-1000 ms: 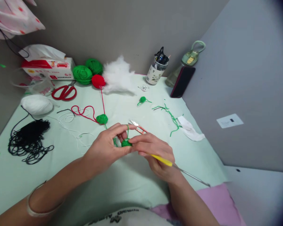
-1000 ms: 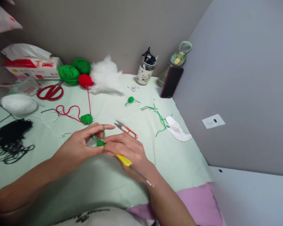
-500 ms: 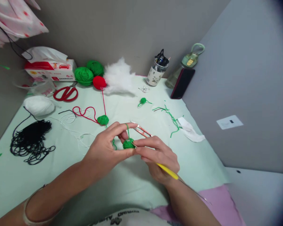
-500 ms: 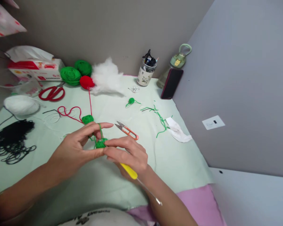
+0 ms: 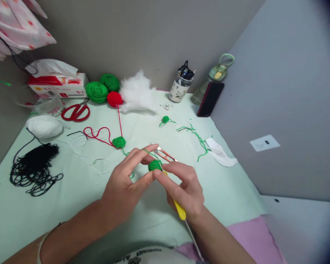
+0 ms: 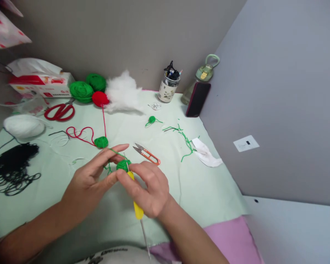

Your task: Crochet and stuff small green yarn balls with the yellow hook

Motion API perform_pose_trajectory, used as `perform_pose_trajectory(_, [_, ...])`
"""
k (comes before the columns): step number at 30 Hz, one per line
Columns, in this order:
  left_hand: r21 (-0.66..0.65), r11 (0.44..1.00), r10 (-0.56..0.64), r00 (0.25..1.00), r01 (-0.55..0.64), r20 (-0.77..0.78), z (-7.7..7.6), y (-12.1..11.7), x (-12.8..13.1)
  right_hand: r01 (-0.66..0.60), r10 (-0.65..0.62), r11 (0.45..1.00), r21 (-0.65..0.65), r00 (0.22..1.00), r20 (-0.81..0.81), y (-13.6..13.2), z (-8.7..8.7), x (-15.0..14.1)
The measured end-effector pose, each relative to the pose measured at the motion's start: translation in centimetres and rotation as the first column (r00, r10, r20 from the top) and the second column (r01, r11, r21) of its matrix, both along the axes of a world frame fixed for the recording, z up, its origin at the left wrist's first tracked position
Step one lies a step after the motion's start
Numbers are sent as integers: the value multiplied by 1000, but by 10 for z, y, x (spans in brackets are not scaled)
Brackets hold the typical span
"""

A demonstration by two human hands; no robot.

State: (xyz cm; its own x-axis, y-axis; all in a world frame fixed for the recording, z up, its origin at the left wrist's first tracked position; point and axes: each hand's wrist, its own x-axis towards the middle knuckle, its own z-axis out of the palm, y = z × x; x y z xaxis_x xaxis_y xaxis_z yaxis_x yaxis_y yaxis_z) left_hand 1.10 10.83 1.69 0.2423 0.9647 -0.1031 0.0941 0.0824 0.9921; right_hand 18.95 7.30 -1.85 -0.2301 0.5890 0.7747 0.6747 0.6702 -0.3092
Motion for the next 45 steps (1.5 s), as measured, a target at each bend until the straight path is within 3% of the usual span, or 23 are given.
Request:
perform_pose_trajectory(2, [-167, 984, -29, 982, 61, 188, -1, -2, 1, 43, -45, 996, 75, 999, 22, -1, 0, 1])
perform_pose_trajectory(5, [-391, 872, -72, 867, 295, 493, -1, 1, 0, -39, 42, 997, 68, 998, -45, 1, 1, 2])
perform_pose_trajectory(7, [-420, 800, -95, 782, 429, 616, -2, 4, -1, -132, 133, 991, 12, 981, -144, 4, 2, 3])
perform_pose_trajectory(9, [-410, 775, -106, 739, 480, 665, -4, 8, -2, -204, 187, 978, -33, 940, -284, 7, 3, 3])
perform_pose_trajectory(11, [-405, 791, -100, 749, 459, 655, -6, 10, -3, -273, 224, 960, -66, 886, -406, 10, 4, 3])
perform_pose_trajectory(15, [-380, 867, -75, 837, 323, 542, -6, 14, -8, -375, 253, 919, -126, 803, -540, 12, 6, 6])
perform_pose_trajectory(21, [-303, 919, -102, 897, 250, 430, -4, 20, -16, -418, 226, 883, -214, 777, -587, 13, 12, 12])
perform_pose_trajectory(27, [-288, 901, -177, 882, 324, 437, -6, 24, -21, -453, 166, 857, -244, 691, -704, 16, 13, 14])
perform_pose_trajectory(33, [-274, 864, -248, 829, 423, 501, -9, 28, -20, -534, 98, 788, -305, 598, -795, 19, 13, 14])
perform_pose_trajectory(39, [-298, 871, -213, 845, 392, 490, -7, 30, -22, -613, -64, 704, -359, 449, -891, 25, 18, 14])
perform_pose_trajectory(45, [-308, 845, -258, 837, 438, 483, -10, 30, -22, -627, -92, 687, -366, 424, -901, 29, 22, 16])
